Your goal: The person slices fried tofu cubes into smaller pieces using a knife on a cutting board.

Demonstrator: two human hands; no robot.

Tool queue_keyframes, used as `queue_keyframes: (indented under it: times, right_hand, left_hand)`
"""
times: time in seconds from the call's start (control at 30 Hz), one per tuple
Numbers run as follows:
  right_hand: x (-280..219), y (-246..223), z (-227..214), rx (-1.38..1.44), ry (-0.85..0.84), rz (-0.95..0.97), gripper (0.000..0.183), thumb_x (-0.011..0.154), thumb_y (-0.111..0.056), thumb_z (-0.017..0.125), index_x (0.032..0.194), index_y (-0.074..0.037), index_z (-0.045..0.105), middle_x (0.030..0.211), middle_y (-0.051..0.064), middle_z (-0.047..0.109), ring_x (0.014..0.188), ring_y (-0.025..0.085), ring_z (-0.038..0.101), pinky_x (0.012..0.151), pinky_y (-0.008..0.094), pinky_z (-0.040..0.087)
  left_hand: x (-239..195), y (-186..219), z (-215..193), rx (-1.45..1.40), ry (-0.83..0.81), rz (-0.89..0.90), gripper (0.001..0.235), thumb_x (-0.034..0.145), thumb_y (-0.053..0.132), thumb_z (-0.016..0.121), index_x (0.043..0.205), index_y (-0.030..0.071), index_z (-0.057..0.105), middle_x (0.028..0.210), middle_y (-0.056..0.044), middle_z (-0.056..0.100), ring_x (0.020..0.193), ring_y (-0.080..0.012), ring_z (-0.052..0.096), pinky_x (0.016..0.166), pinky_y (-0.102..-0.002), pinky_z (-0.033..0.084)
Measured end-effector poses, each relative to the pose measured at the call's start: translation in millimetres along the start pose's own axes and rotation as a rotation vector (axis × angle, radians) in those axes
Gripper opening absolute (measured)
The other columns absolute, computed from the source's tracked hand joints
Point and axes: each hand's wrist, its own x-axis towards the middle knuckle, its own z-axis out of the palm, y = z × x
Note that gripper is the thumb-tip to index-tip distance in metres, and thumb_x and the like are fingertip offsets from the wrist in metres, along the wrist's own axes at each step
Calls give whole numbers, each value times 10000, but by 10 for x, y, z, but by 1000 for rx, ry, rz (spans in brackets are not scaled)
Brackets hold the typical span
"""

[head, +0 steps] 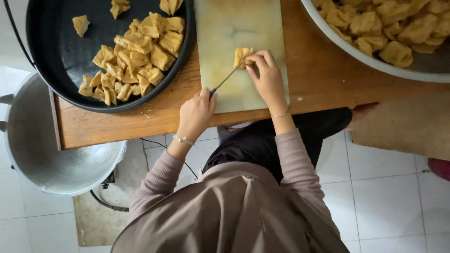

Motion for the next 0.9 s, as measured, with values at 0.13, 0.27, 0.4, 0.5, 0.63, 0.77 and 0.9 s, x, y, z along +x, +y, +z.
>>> queue_keyframes:
  times: [0.13, 0.27, 0.4, 0.5, 0.63, 0.77, 0.9]
  right_hand:
    - [25, -97, -49, 20, 6, -17, 167, 975, -55, 711, 1133, -57, 656, 1127, 96, 559, 1030, 318, 659, 898, 419, 560]
    - [37, -147, -54, -5, 22, -56, 114, 1004, -30, 678, 1117, -13, 669, 1119, 111, 565, 966, 260, 652, 846, 367, 550]
    - [59, -230, -81, -3, 23, -66, 139, 972, 27, 700, 1103, 2, 664, 1113, 117, 563, 950, 259, 675, 855, 363, 582]
    - [69, -240, -80, -47, 31, -75, 130, 963, 16, 734, 1079, -5, 680, 1116, 98, 574, 938, 238, 695, 821, 329, 604]
    - [82, -241, -84, -58, 16, -91, 140, 965, 15, 733, 1099, 5, 691, 1103, 114, 568, 944, 242, 668, 847, 330, 607]
    - [76, -236, -87, 6, 36, -127, 179, 936, 99, 712, 1094, 19, 692, 1077, 123, 548, 942, 250, 648, 879, 339, 603]
    - [48, -230, -77, -37, 36, -115, 173, 951, 58, 716, 1118, 19, 699, 1087, 125, 569, 930, 246, 662, 835, 341, 593]
  left_hand:
    - [279, 7, 193, -130, 176, 17, 285, 1008, 372, 530, 880, 121, 492, 766, -123, 651, 702, -391, 689, 538, -515, 513]
    - [377, -74, 381, -170, 411, 14, 239, 982, 307, 563, 855, 128, 469, 667, -72, 608, 573, -331, 616, 399, -470, 396]
    - [441, -179, 459, -270, 395, -86, 198, 957, 266, 562, 853, 134, 458, 651, -103, 585, 513, -387, 585, 405, -488, 410]
    - [450, -180, 477, -288, 390, -59, 148, 937, 243, 544, 892, 129, 461, 659, -97, 596, 554, -401, 594, 425, -508, 409]
    - [458, -177, 470, -270, 417, -48, 175, 924, 260, 557, 879, 121, 461, 657, -104, 603, 570, -402, 603, 426, -518, 410]
    - [472, -171, 480, -290, 431, -38, 173, 933, 248, 551, 863, 122, 456, 650, -89, 595, 560, -388, 597, 416, -505, 394]
    - [461, -175, 494, -296, 386, -49, 176, 930, 261, 541, 873, 121, 450, 680, -97, 611, 589, -396, 609, 437, -515, 406]
